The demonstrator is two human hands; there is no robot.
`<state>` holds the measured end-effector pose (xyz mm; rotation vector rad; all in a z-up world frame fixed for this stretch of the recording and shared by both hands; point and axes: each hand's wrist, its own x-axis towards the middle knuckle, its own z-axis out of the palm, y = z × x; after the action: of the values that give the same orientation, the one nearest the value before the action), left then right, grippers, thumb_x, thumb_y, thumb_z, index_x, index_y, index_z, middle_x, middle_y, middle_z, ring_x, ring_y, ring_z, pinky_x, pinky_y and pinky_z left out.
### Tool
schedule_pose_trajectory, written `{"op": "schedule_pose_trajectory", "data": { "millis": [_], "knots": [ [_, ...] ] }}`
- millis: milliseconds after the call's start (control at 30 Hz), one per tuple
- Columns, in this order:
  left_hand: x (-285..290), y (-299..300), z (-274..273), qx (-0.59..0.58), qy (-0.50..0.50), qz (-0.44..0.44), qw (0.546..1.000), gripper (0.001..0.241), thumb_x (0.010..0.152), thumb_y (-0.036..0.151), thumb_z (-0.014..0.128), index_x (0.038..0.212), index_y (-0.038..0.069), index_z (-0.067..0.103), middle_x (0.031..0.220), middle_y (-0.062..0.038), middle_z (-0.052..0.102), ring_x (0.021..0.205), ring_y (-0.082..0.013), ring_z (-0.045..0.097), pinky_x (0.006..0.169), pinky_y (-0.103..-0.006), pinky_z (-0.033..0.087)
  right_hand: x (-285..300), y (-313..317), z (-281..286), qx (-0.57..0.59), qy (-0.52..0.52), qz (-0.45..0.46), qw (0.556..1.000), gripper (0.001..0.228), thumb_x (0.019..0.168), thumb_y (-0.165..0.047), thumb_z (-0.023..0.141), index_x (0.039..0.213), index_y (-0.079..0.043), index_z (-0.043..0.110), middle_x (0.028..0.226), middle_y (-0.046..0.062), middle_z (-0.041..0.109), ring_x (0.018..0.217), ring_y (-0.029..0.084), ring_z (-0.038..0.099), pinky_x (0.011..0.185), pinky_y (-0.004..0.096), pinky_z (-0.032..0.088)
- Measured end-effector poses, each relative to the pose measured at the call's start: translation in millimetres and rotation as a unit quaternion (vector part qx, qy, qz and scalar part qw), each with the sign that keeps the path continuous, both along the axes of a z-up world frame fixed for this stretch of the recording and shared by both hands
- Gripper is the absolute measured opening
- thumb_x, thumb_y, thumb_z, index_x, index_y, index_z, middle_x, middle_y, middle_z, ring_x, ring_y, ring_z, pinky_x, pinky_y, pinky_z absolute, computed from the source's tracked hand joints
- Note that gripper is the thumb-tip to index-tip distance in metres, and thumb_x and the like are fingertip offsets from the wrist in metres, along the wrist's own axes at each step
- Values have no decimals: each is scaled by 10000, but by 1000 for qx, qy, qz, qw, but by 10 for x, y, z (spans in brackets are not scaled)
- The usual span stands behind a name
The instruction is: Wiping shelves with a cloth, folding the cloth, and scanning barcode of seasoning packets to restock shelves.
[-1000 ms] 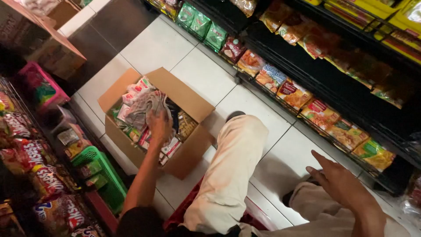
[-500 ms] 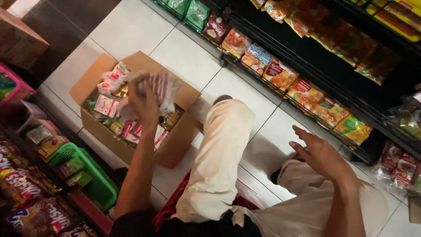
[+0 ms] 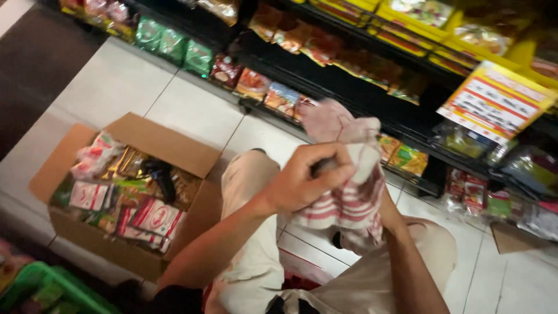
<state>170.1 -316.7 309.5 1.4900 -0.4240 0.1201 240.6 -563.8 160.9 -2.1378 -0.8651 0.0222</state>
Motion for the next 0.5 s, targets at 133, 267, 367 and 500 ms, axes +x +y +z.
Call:
{"op": "schedule_pose_trajectory", "data": {
  "millis": [133, 267, 367, 500],
  "knots": [
    [348, -327, -50, 85, -53, -8, 995, 359, 970, 343, 745, 1013, 24, 585, 956, -85, 600, 902, -174, 588, 812, -324, 504, -6, -284, -339, 40, 47, -39, 997, 771, 904, -294, 713, 1508, -6, 329, 1392, 245, 511, 1227, 330, 566, 1002, 415, 480],
    [541, -547, -387, 266, -162, 70, 948, 661, 764, 382, 884, 1214, 13, 570, 1204, -197, 558, 1137, -368, 553, 955, -462, 468, 112, -445, -517, 93, 79, -75, 990, 646, 920, -244, 697, 1456, -35, 403, 1329, 171, 545, 1195, 281, 574, 989, 380, 491],
    [583, -560, -624, 258, -138, 78, 953, 684, 740, 267, 851, 1309, 23, 561, 1313, -239, 530, 1218, -401, 546, 1000, -460, 474, 118, -480, -596, 137, 109, -100, 980, 557, 931, -206, 686, 1417, -57, 458, 1281, 116, 570, 1171, 245, 580, 979, 354, 500],
    [668, -527, -871, 82, 17, 93, 992, 500, 838, -21, 672, 1317, 52, 552, 1302, -156, 625, 1232, -265, 646, 1034, -368, 552, 63, -225, -50, 192, 148, -109, 964, 446, 947, -156, 671, 1365, -87, 532, 1218, 43, 603, 1139, 196, 588, 966, 319, 511]
  ]
}}
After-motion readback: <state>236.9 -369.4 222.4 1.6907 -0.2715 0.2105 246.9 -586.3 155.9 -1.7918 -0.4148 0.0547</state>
